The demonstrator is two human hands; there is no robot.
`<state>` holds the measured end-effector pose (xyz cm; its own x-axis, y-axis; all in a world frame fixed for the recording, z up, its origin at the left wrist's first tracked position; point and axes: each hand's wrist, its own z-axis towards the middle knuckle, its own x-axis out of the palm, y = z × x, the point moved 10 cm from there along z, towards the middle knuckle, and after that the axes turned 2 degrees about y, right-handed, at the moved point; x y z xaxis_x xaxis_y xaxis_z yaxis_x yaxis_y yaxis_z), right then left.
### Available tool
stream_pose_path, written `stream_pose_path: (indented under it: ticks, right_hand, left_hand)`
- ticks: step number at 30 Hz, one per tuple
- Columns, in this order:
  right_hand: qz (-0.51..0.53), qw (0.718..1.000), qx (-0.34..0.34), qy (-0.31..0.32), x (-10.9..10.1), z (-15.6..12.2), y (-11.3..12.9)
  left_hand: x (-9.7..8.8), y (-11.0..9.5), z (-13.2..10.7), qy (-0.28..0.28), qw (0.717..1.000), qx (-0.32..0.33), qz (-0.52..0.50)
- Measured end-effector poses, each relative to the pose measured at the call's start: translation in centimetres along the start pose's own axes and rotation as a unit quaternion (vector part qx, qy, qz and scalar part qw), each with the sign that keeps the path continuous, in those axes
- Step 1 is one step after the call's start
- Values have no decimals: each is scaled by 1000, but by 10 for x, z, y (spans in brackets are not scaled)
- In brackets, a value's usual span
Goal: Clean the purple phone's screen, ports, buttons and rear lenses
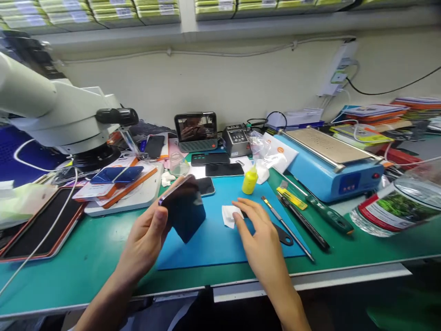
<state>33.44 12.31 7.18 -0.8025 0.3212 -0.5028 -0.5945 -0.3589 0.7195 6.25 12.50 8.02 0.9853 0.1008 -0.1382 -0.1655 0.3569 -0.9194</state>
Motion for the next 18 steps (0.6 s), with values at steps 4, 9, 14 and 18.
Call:
stream_pose_path:
  ticks: [4, 9, 14, 18]
  right_hand:
    - [-98, 990, -37, -96, -39, -2, 4]
    - [-280, 952, -19, -123, -80, 6, -17]
    - [-357, 933, -24, -41, -64, 14, -33]
    - [-373, 927, -1, -34, -59, 15, -36]
  left_hand:
    - [11, 6, 6, -11, 989, -38, -140]
    - [11, 3, -1, 0, 983, -47, -177]
    - [7, 0, -19, 32, 988, -40, -148]
    - [16, -12, -27, 93, 986, -53, -128]
